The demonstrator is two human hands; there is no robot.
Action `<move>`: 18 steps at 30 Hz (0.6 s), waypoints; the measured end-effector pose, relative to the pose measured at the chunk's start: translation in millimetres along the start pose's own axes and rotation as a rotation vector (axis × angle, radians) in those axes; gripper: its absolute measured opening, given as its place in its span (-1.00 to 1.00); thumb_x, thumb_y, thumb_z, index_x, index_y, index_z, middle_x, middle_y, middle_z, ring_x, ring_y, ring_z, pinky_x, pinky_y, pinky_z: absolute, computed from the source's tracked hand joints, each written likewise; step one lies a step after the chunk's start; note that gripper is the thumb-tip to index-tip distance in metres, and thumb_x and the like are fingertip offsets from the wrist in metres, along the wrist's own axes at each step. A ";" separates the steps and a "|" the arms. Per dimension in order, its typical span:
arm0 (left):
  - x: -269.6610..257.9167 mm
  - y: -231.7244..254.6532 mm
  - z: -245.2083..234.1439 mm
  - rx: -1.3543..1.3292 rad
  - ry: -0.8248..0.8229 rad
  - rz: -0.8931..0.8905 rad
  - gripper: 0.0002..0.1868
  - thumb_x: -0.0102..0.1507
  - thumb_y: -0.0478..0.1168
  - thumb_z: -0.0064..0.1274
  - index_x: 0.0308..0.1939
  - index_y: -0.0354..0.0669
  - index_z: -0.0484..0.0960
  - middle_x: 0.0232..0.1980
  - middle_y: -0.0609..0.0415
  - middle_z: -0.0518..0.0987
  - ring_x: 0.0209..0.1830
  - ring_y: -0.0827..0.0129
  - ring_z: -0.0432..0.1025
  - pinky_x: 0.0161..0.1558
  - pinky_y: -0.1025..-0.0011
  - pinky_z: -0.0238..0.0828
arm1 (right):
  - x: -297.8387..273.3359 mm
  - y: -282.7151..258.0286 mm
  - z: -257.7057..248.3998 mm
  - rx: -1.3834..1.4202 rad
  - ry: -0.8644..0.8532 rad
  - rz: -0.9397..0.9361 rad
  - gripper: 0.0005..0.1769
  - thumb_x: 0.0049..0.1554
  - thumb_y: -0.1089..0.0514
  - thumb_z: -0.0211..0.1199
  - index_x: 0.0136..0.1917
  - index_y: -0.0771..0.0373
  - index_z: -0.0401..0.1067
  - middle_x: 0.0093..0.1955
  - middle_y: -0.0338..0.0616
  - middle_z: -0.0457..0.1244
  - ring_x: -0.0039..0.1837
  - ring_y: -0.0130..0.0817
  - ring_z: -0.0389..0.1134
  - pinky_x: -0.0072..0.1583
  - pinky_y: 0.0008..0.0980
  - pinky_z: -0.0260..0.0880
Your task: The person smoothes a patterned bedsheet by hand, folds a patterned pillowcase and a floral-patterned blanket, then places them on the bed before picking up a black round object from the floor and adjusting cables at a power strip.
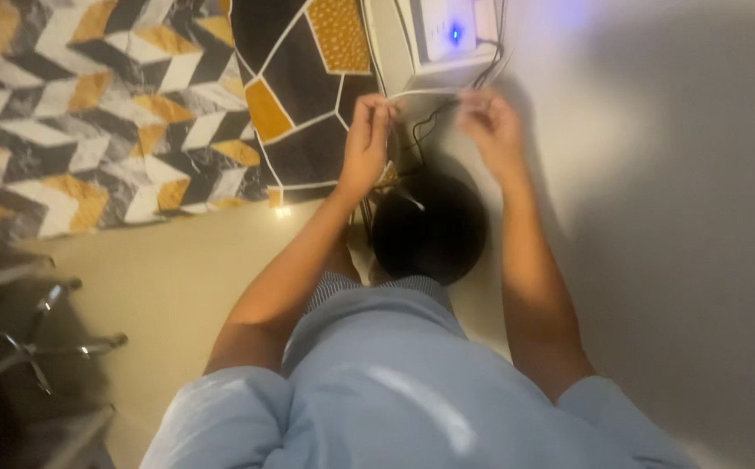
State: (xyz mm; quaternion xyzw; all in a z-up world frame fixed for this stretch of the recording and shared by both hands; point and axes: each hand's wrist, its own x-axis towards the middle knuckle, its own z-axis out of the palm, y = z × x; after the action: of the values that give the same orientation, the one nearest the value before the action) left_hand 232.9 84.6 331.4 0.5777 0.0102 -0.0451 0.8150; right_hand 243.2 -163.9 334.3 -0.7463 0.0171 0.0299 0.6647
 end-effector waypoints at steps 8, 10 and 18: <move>62.1 47.0 23.6 0.074 -0.055 0.183 -0.80 0.58 -0.20 -0.29 0.06 -0.25 0.38 -0.07 0.04 0.47 0.03 0.35 0.43 0.11 0.42 0.41 | -17.0 -32.8 22.7 0.094 0.271 -0.021 -0.74 0.45 0.08 0.15 -0.02 0.29 0.45 -0.07 -0.35 0.26 0.01 -0.54 0.18 0.10 -0.52 0.16; 64.5 11.1 18.1 0.219 -0.076 0.140 -0.79 0.57 -0.20 -0.27 0.05 -0.28 0.41 -0.04 -0.03 0.53 -0.03 0.29 0.45 0.08 0.38 0.42 | -16.9 -40.2 29.0 -0.033 0.282 0.005 -0.77 0.39 0.09 0.21 -0.05 0.27 0.47 -0.10 -0.33 0.26 -0.03 -0.48 0.20 0.06 -0.48 0.19; 47.4 -183.7 -40.1 0.653 -0.524 0.119 -0.68 0.29 -0.26 0.08 0.13 -0.18 0.58 0.21 -0.22 0.59 0.26 -0.13 0.42 0.26 0.14 0.34 | -13.6 -13.1 29.8 -1.021 0.019 -0.182 -0.88 0.15 0.10 0.36 -0.10 0.17 0.57 -0.11 -0.07 0.33 0.03 -0.03 0.32 0.09 -0.13 0.35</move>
State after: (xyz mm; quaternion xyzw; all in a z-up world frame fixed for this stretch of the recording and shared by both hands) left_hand 265.8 59.1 142.0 0.7741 -0.2456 -0.1443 0.5653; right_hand 229.8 -133.0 344.8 -0.9742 -0.0587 -0.0304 0.2157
